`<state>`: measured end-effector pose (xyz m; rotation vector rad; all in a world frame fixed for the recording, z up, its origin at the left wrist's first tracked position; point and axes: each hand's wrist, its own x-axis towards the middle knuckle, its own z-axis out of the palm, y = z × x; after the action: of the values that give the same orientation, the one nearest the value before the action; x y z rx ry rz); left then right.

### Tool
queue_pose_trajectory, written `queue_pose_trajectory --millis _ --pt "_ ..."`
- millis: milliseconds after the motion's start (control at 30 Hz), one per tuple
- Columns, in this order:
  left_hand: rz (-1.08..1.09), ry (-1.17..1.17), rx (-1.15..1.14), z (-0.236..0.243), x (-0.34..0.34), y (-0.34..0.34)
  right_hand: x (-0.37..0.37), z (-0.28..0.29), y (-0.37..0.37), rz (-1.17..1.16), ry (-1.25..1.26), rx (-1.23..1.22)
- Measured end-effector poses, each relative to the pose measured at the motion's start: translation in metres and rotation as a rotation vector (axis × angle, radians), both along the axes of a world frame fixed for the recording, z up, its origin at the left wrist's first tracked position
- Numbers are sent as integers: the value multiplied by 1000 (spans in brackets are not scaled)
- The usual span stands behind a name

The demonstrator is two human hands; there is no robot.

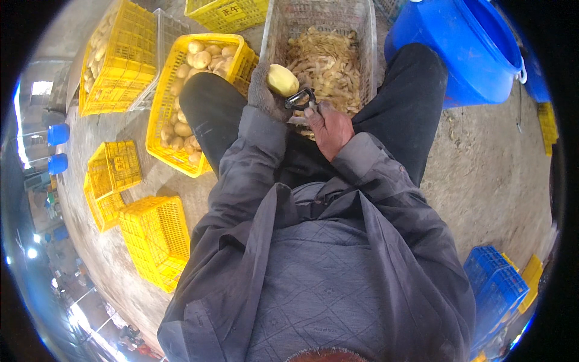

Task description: The person sits on the floor and peels potatoes one by one using a handheld peeler. Potato skins fall into a clear plastic bin between the legs, and peeled potatoes are placed into a yellow crate.

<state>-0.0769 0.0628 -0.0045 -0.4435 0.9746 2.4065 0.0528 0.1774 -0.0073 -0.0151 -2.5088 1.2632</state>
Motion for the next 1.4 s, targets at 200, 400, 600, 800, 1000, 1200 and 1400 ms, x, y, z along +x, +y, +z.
queue_pose_trajectory --millis 200,400,600,800,1000,1200,1400 --pt "-6 19 -124 -5 -6 -2 -7 15 2 49 1 75" --pt "-2 -40 -145 -6 -3 -10 -13 -14 -2 35 -22 12" --pt "129 -94 133 -5 -27 -30 -9 -22 0 36 -216 111" --pt "95 -40 90 7 -19 -24 -13 10 0 -19 -65 -20" --pt "-4 -35 26 12 -12 -18 -27 16 -8 18 -39 29" --pt "73 159 -54 -10 -21 -25 -12 -21 -3 -30 -150 197" --pt "25 -50 111 -1 -24 -30 -23 16 -1 4 -161 -67"
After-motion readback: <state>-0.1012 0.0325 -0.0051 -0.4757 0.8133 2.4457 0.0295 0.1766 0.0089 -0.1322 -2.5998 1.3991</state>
